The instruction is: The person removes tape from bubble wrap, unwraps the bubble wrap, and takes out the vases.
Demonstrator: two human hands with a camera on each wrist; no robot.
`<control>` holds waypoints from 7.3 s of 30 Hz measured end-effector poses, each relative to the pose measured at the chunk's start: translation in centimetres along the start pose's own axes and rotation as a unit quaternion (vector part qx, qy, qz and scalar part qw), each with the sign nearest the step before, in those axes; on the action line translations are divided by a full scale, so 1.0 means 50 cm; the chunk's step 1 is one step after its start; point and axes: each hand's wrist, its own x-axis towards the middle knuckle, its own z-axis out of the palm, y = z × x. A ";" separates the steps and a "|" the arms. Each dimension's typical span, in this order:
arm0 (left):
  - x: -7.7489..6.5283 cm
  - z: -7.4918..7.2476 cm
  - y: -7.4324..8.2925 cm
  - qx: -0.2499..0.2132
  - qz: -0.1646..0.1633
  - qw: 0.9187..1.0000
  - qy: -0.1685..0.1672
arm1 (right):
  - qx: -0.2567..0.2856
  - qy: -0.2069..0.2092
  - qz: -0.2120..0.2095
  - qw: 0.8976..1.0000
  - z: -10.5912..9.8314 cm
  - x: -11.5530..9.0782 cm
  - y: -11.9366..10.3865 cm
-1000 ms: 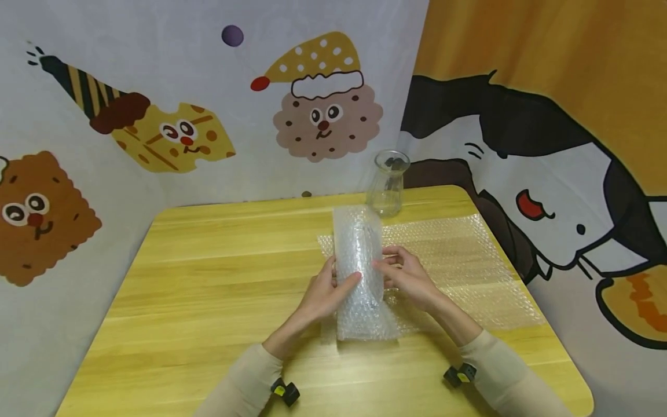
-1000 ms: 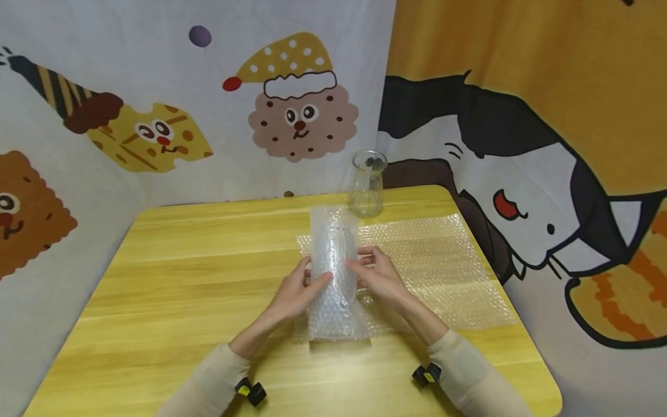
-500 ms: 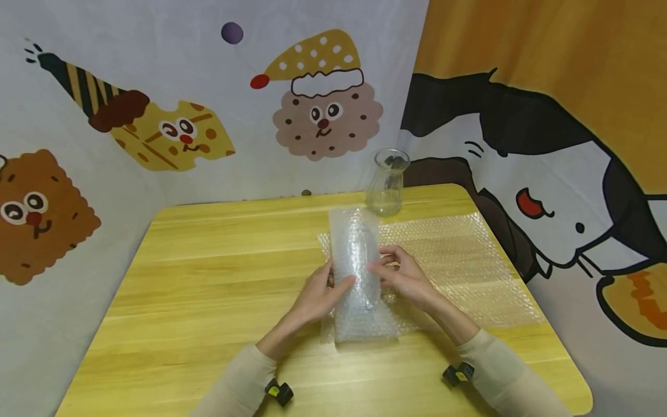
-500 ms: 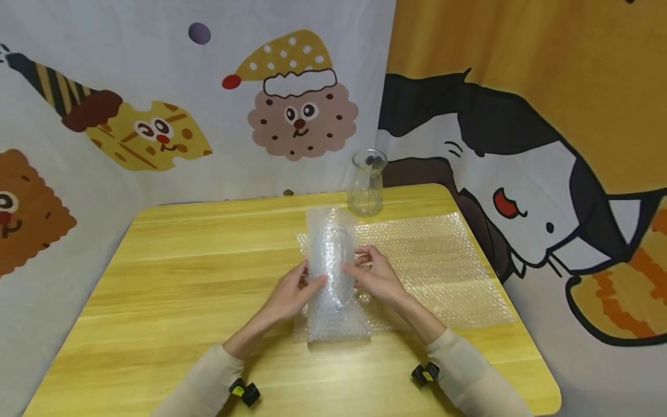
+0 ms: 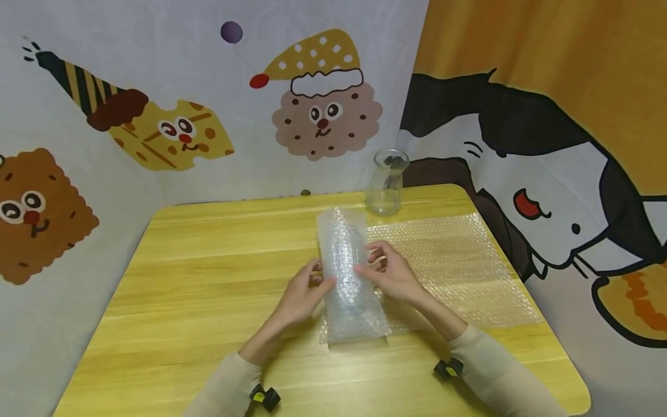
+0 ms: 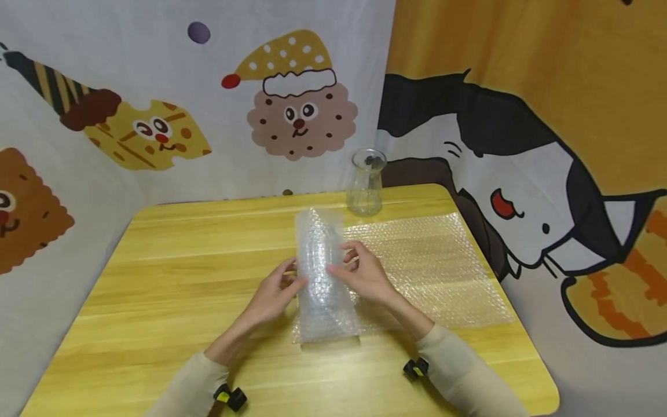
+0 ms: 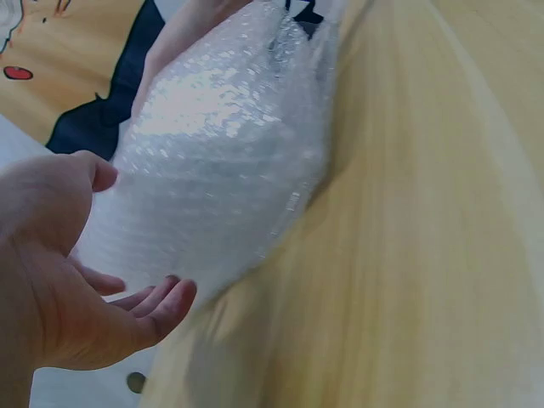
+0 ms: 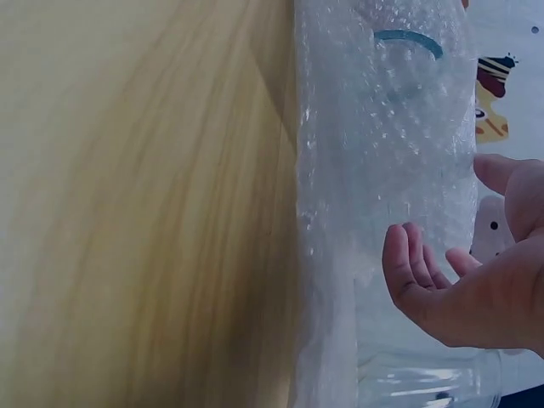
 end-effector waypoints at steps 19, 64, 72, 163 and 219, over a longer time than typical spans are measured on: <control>0.017 0.009 0.036 0.064 0.026 0.991 0.110 | 0.018 -0.018 -0.074 0.997 0.040 0.020 -0.019; -0.021 -0.111 -0.037 -0.112 -0.078 0.991 0.010 | -0.014 -0.131 -0.172 0.976 0.062 0.025 -0.003; -0.033 -0.117 -0.005 0.009 0.007 0.996 0.088 | -0.038 -0.129 -0.178 0.975 0.082 0.020 -0.031; -0.052 -0.090 -0.007 0.066 0.003 0.991 0.120 | -0.104 -0.021 -0.189 0.976 0.115 0.087 -0.047; -0.064 -0.106 -0.027 0.026 0.002 0.994 0.109 | -0.360 -0.105 -0.248 0.893 0.023 0.023 -0.009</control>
